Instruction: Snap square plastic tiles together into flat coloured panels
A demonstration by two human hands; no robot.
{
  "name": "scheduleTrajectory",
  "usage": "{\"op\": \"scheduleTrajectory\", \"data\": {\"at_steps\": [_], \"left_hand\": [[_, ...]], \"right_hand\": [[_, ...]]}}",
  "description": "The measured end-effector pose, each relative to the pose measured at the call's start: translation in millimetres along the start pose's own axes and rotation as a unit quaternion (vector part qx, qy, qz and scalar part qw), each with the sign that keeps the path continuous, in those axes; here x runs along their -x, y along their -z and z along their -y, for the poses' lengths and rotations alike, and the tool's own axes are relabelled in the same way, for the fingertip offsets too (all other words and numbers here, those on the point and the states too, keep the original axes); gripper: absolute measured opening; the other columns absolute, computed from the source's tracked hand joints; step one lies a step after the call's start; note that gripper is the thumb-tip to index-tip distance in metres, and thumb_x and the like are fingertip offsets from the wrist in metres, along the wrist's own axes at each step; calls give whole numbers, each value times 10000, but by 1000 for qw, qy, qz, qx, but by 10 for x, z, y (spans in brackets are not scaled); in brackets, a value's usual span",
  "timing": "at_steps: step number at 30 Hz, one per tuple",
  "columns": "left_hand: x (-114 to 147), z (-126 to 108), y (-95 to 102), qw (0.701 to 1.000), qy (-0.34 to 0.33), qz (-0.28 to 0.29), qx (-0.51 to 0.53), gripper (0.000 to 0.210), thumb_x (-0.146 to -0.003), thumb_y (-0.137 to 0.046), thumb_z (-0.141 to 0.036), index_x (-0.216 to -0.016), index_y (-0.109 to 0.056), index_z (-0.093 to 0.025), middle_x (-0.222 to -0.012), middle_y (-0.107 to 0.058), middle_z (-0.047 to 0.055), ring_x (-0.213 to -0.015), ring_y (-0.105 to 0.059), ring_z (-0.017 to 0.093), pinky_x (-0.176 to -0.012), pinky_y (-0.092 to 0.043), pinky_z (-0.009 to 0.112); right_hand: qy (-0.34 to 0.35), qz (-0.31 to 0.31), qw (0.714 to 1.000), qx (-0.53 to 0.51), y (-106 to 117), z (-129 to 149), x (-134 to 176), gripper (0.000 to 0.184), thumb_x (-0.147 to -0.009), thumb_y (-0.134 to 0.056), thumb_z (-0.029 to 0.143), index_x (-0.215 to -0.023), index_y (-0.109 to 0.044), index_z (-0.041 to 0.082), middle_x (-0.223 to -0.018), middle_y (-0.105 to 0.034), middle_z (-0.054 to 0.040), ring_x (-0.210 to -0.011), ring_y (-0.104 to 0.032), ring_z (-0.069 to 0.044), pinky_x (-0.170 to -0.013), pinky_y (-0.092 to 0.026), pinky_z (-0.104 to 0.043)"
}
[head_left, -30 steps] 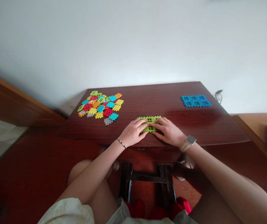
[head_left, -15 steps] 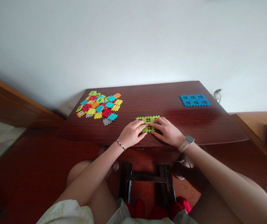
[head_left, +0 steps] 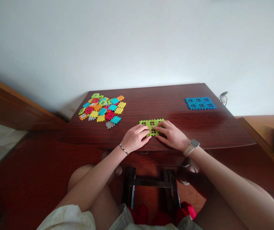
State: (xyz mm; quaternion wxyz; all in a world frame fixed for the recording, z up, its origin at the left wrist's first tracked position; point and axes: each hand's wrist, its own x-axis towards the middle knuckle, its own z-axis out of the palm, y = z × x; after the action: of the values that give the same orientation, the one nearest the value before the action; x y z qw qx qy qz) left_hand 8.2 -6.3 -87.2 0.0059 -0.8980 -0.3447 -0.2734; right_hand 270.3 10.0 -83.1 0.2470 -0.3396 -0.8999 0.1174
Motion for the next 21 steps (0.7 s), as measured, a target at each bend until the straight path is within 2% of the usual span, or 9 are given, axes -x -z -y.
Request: {"op": "scheduleTrajectory", "data": {"at_steps": [5,16,21], "left_hand": [[-4,13,-13,1000,0,1,7,147,-1055,-636,-249,-1089,-772,-207,-1169,-763,77,-1093,-727,236,-1018,-633,423],[-43,-1,13,1000,2,15,5,162,-1067,-607,-251,-1047,-760,-198,-1145,-759,78,-1087,-710,237,-1025,-621,428],[-29,-23,14,1000,7,22,-2,167,-1070,-606,-282,-1111,-741,-193,-1191,-749,87,-1121,-701,252,-1040,-608,448]], "right_hand": [[2,3,1000,1,1,0,1,431,-1068,-612,365,-1468,-689,224,-1204,-642,-157,-1152,-607,-340,-1062,-560,-566],[2,1,1000,0,-6,-4,3,450,-1061,-621,361,-1499,-670,267,-1202,-642,-144,-1149,-612,-336,-1052,-565,-559],[4,2,1000,5,-8,-9,4,422,-1067,-617,358,-1466,-686,237,-1192,-634,-148,-1139,-604,-331,-1047,-566,-555]]}}
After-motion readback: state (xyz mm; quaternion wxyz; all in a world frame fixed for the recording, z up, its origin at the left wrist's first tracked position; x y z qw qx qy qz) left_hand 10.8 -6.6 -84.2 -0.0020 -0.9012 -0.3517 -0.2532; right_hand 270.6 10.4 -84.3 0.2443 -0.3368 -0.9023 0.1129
